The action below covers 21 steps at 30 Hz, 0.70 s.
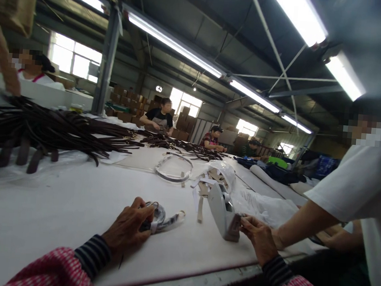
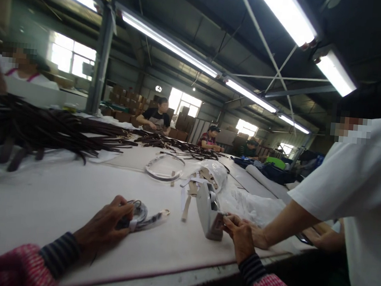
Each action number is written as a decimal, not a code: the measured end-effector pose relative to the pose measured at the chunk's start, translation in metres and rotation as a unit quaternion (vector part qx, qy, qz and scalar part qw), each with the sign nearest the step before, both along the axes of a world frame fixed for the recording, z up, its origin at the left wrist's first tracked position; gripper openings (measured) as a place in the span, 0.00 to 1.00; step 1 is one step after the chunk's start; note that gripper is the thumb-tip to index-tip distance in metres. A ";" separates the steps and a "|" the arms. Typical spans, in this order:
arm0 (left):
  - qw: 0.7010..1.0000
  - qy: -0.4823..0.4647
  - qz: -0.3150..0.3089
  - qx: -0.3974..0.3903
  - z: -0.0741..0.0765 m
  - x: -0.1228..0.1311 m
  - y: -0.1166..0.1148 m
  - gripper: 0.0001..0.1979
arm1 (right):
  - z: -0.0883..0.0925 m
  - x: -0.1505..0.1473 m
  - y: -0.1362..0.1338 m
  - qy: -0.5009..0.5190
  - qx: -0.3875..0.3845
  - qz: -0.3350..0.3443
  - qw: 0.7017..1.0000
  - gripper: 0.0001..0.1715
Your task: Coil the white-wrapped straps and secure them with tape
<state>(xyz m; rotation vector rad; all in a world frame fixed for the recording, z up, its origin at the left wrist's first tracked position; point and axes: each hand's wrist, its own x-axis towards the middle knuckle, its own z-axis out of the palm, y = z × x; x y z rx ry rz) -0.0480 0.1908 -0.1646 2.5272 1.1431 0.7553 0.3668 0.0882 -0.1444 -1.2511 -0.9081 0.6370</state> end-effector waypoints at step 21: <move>1.000 0.024 0.001 0.001 0.000 -0.001 0.005 0.10 | -0.030 -0.007 0.013 -0.076 0.055 -0.114 0.989 0.26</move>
